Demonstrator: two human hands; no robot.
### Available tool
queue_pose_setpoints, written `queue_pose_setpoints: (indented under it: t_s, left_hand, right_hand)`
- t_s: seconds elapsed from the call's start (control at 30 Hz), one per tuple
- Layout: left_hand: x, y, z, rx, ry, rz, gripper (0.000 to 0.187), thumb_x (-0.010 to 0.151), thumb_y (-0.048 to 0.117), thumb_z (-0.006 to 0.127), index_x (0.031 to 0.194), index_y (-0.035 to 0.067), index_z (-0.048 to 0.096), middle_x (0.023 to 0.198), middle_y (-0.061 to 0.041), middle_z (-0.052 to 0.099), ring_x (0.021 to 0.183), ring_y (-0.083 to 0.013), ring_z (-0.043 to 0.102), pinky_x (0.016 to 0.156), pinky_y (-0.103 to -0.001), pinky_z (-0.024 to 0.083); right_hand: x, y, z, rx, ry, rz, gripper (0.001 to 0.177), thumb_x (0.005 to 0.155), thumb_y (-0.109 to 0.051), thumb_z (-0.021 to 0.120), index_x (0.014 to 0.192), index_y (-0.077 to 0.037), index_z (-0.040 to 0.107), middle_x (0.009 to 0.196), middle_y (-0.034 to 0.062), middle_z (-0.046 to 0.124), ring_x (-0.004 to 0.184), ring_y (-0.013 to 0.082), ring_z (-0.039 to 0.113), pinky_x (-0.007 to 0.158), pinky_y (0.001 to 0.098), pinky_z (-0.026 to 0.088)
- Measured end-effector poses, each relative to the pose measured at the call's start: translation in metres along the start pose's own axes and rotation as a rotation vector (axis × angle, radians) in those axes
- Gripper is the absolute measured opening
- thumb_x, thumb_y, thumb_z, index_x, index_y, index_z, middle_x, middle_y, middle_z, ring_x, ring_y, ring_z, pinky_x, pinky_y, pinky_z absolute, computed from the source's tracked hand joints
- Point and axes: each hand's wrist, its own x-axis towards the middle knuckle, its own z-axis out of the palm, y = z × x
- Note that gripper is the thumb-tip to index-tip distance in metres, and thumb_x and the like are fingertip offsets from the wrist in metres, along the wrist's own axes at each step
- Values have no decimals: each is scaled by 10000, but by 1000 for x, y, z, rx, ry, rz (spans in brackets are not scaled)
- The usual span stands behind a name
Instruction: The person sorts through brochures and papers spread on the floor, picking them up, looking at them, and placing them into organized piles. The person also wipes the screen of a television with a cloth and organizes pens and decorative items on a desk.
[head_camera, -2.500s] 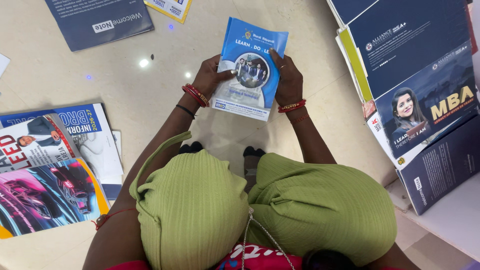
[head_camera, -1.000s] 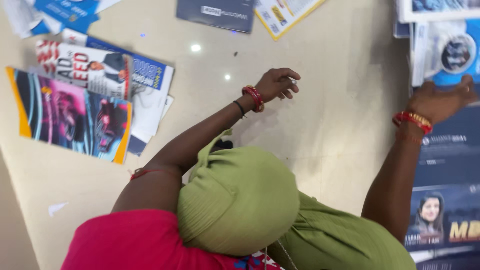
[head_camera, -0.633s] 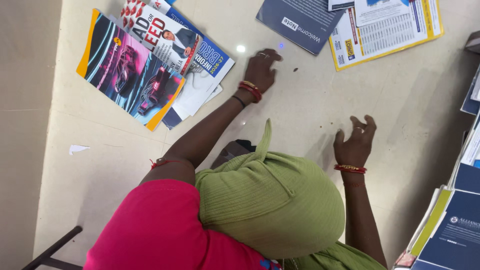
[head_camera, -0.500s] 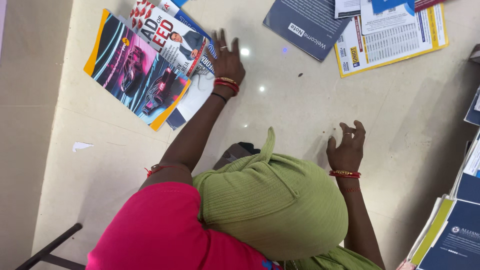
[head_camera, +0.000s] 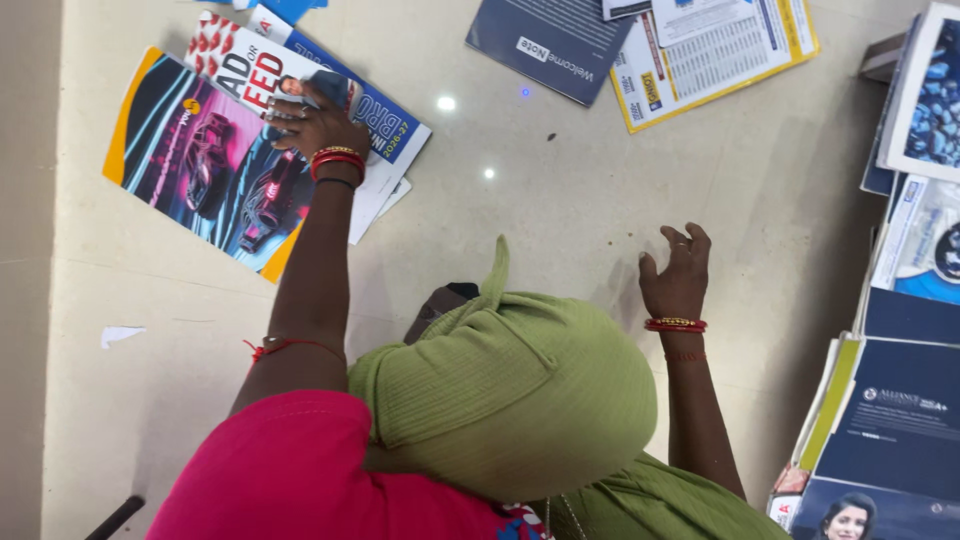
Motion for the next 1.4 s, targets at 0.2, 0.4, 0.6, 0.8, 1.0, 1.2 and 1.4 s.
queue_pose_setpoints:
  t_s: [0.2, 0.4, 0.6, 0.8, 1.0, 1.2, 1.4]
  left_hand:
    - [5, -38, -8, 60, -103, 320, 995, 979, 496, 634, 1648, 87, 21, 1452, -557, 264, 1219, -777, 405, 891, -778, 452]
    - [0, -62, -8, -124, 55, 453, 902, 1026, 181, 595, 1701, 9, 22, 1412, -568, 414, 1013, -645, 654, 820, -645, 575]
    - [-1, -55, 24, 66, 108, 438, 542, 1128, 181, 565, 1624, 211, 347, 1541, -515, 271, 1188, -690, 545, 876, -650, 560]
    - [-18, -29, 24, 72, 107, 295, 660, 1030, 275, 601, 1628, 168, 343, 1579, -431, 162, 1283, -728, 360, 1004, -761, 399]
    - [-6, -55, 28, 21, 134, 401, 797, 981, 82, 592, 1719, 207, 320, 1640, -388, 188, 1288, -699, 412, 979, -727, 452]
    - [5, -49, 22, -69, 196, 401, 775, 952, 93, 674, 1668, 162, 386, 1606, -395, 286, 1182, -624, 553, 897, -606, 545]
    - [2, 35, 11, -170, 255, 553, 839, 921, 175, 742, 1673, 141, 372, 1561, -403, 343, 1066, -535, 648, 813, -561, 569]
  right_hand:
    - [-8, 6, -4, 61, 29, 27, 481, 859, -134, 775, 1306, -14, 646, 1481, 203, 445, 1272, 360, 574, 1032, 447, 519]
    - [-15, 9, -3, 66, 14, 50, 466, 857, -147, 776, 1286, -29, 638, 1475, 168, 447, 1225, 339, 593, 1011, 432, 529]
    - [-17, 4, -11, 71, -35, 145, 456, 867, -158, 772, 1288, -35, 645, 1495, 168, 434, 1274, 351, 572, 1016, 432, 521]
    - [-21, 3, -13, 73, -26, 164, 477, 844, -164, 766, 1287, -35, 646, 1492, 173, 441, 1251, 355, 589, 1006, 432, 528]
    - [-23, 6, -8, 101, -11, 129, 483, 842, -147, 773, 1293, -32, 646, 1471, 189, 447, 1232, 366, 592, 1000, 438, 522]
    - [-20, 7, -4, 93, 7, 113, 486, 828, -146, 780, 1283, -35, 649, 1468, 190, 464, 1241, 360, 597, 1020, 436, 519]
    - [-16, 6, -1, 122, -4, 100, 478, 842, -135, 776, 1293, -37, 653, 1461, 195, 469, 1229, 367, 603, 1013, 434, 524]
